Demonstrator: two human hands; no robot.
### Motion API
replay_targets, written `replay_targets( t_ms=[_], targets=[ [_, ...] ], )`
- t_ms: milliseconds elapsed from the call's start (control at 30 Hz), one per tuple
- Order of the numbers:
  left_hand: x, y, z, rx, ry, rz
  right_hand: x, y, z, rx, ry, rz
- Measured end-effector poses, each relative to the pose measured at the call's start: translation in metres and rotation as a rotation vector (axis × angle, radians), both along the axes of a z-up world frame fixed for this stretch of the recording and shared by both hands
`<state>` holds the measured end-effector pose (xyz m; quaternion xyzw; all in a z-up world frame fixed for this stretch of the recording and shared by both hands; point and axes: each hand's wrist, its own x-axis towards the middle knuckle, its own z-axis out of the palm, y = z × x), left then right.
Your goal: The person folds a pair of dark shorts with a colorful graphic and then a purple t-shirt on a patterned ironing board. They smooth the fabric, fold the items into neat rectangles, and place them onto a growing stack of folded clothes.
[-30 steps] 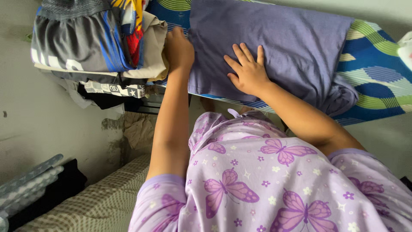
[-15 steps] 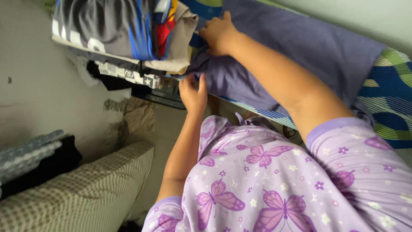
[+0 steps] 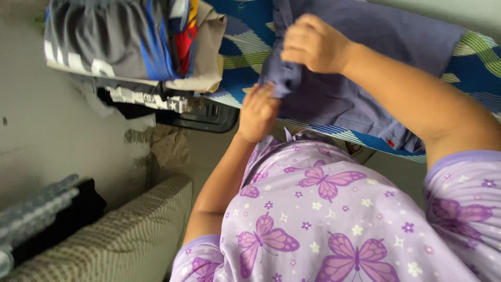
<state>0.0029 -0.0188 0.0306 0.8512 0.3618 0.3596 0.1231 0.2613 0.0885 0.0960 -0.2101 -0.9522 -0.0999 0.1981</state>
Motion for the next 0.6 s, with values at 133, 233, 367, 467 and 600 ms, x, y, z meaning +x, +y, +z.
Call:
replay_targets(
  t_ms=[133,233,367,467,600],
  targets=[
    [0.008,0.009,-0.001,-0.028,-0.003,-0.149,0.025,-0.033,-0.023,-0.095,-0.072,-0.185],
    [0.011,0.019,-0.004,-0.090,-0.008,0.063,0.031,-0.046,-0.035,-0.152,-0.042,-0.292],
    [0.003,0.029,-0.017,-0.370,-0.057,0.056,0.036,-0.059,-0.037,-0.265,0.041,-0.389],
    [-0.001,0.024,-0.018,-0.355,-0.089,0.080,0.039,-0.069,-0.035,-0.359,0.091,-0.483],
    [0.010,0.026,-0.018,-0.226,-0.084,0.152,0.020,-0.072,-0.034,-0.297,0.405,-0.565]
  ],
)
